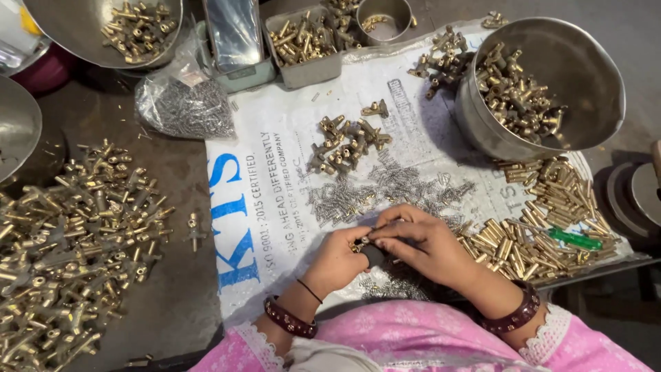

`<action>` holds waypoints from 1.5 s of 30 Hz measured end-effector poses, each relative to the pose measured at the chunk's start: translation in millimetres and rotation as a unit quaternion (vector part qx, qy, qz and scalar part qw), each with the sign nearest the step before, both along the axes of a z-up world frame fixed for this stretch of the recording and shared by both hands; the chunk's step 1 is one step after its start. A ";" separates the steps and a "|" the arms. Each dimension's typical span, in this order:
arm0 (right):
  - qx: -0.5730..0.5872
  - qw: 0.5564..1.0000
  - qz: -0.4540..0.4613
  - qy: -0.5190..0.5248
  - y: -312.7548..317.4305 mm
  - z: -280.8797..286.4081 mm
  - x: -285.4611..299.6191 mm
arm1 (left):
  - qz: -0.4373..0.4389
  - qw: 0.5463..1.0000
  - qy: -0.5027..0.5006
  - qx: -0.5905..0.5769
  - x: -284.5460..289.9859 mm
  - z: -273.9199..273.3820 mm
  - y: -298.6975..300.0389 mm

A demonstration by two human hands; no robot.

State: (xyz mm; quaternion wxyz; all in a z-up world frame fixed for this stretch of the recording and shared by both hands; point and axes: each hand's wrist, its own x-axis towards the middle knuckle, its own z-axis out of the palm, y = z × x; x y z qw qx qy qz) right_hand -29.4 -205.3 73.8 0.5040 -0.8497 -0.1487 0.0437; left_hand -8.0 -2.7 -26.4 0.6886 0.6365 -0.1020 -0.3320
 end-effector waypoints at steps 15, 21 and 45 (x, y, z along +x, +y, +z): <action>-0.381 0.913 0.131 -0.060 -9.1 8.1 -9.3 | 0.102 0.987 0.098 -0.082 9.7 45.2 10.3; -0.288 0.949 0.111 -0.065 -15.2 21.9 8.3 | 0.087 0.991 0.097 0.022 13.7 55.2 14.6; -0.069 0.992 0.090 0.056 -2.7 16.5 32.7 | -0.033 0.996 0.060 0.059 1.5 7.6 1.4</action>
